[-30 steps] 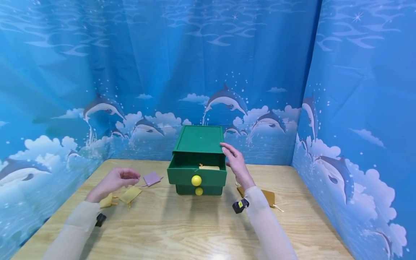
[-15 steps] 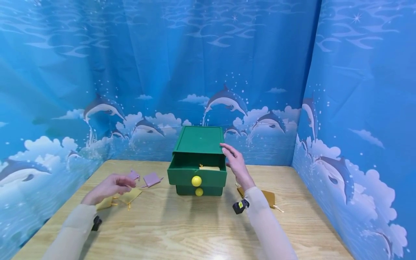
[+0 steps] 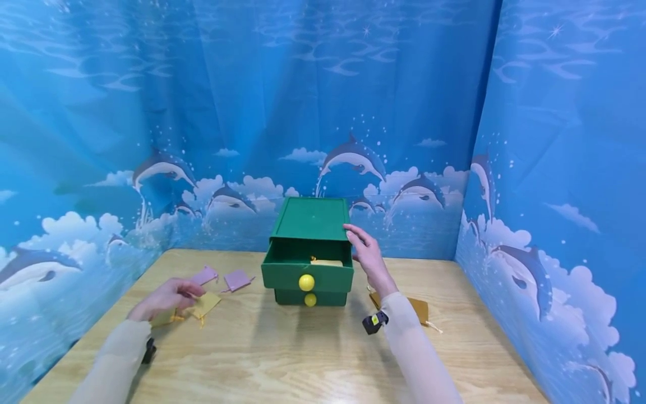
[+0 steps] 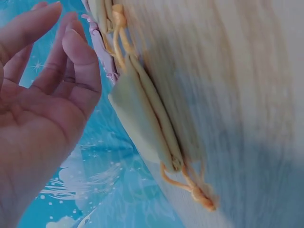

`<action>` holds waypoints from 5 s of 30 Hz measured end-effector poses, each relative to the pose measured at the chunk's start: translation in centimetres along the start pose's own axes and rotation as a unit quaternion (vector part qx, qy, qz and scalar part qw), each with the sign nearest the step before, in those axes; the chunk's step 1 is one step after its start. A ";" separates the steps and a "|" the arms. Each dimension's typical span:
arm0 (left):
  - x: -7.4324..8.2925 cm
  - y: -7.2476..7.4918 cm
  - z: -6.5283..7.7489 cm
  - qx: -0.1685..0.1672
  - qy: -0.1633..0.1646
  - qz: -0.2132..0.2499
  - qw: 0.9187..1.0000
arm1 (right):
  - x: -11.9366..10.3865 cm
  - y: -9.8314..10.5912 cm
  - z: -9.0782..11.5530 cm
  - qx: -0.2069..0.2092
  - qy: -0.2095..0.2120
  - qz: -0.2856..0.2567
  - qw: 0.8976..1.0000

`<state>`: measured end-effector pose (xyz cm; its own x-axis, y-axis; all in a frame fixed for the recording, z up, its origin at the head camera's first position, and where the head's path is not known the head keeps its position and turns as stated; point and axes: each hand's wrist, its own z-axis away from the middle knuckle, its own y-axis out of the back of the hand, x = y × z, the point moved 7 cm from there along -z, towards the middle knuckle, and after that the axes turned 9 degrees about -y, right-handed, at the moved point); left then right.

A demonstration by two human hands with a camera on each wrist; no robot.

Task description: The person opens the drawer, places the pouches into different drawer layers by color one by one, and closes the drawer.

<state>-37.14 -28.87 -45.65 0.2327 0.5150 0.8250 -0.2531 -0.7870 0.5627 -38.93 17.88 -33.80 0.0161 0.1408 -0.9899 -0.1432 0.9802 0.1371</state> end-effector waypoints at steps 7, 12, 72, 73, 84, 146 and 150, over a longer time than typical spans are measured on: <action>-0.3 0.0 -0.3 0.001 0.025 -0.012 1.000 | -0.3 0.0 -0.1 -0.004 0.004 -0.001 1.000; -0.3 -0.1 -0.2 -0.007 0.019 -0.006 1.000 | 0.6 0.3 -1.1 -0.002 0.003 -0.008 1.000; 3.6 0.1 -2.0 0.036 -0.059 -0.044 0.997 | 0.0 0.1 0.1 -0.002 0.004 -0.003 1.000; 3.7 0.0 -2.1 0.038 -0.060 -0.045 0.996 | 0.0 0.1 0.2 -0.001 0.004 -0.002 1.000; 5.8 -0.8 -3.0 0.132 -0.104 -0.075 0.983 | 0.4 0.2 -0.9 0.000 0.000 0.004 1.000; 16.0 -0.7 -3.8 0.386 -0.222 0.198 0.873 | 2.0 0.6 -2.2 0.018 -0.005 -0.004 1.000; 17.3 -1.1 -4.1 0.369 -0.234 0.208 0.875 | 2.0 0.7 -2.1 0.022 0.001 0.000 1.000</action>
<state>-36.66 -17.75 -31.80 0.6665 0.0726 0.7419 0.2279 -0.9674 -0.1101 -41.08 18.50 -35.72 0.0132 0.1407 -0.9900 -0.0988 0.9854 0.1387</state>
